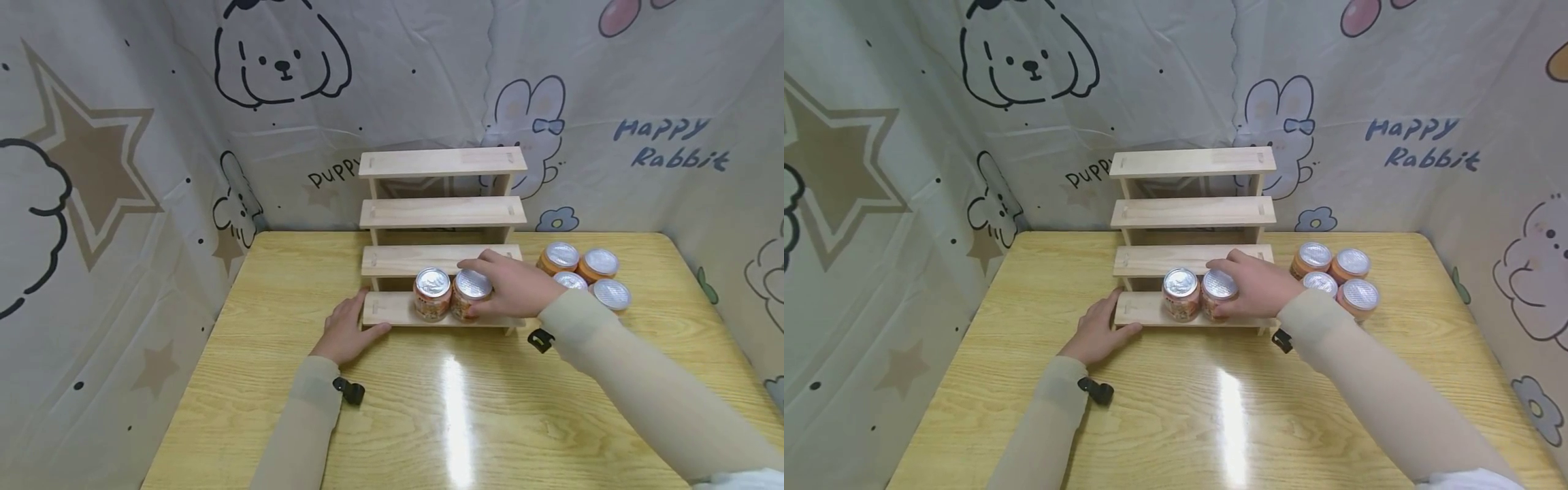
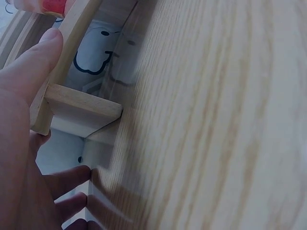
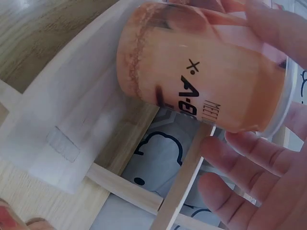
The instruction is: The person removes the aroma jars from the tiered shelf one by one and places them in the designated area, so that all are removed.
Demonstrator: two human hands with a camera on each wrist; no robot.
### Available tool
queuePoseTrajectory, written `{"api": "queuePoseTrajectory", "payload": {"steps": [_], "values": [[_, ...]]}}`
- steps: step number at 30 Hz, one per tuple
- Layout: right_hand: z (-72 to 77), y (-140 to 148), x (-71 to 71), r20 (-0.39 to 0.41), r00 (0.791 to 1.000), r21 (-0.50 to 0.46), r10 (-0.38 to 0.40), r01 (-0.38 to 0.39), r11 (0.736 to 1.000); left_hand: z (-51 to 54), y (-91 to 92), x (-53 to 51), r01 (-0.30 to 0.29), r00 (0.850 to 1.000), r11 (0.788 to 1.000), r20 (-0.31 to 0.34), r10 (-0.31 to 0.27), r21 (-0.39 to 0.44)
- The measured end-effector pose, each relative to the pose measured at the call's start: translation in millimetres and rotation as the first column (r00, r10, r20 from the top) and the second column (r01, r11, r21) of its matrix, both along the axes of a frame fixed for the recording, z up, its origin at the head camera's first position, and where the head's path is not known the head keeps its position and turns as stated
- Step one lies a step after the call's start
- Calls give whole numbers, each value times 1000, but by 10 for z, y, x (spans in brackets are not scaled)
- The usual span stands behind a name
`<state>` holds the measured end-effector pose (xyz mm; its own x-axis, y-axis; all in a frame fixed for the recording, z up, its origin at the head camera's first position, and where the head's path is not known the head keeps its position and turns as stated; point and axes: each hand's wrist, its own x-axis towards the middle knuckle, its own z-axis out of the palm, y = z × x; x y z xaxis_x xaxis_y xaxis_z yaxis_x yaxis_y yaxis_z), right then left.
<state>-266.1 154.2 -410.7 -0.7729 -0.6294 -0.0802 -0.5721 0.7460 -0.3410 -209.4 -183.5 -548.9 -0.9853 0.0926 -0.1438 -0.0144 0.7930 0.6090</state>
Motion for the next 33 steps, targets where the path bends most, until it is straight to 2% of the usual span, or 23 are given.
{"api": "queuePoseTrajectory", "payload": {"steps": [6,18,27,33], "values": [[-21,-27,-8,-3,1000,26,-1,1,1000,-15,4,-12,-5,1000,1000,4,5,-6],[-28,-20,-6,9,1000,12,6,-6,1000,32,11,10,0,1000,1000,12,0,-3],[14,148,18,24,999,-31,-24,24,999,23,27,5,-4,1000,1000,17,4,4],[81,311,30,20,998,-23,-67,67,998,44,17,15,-10,999,1000,36,10,4]]}}
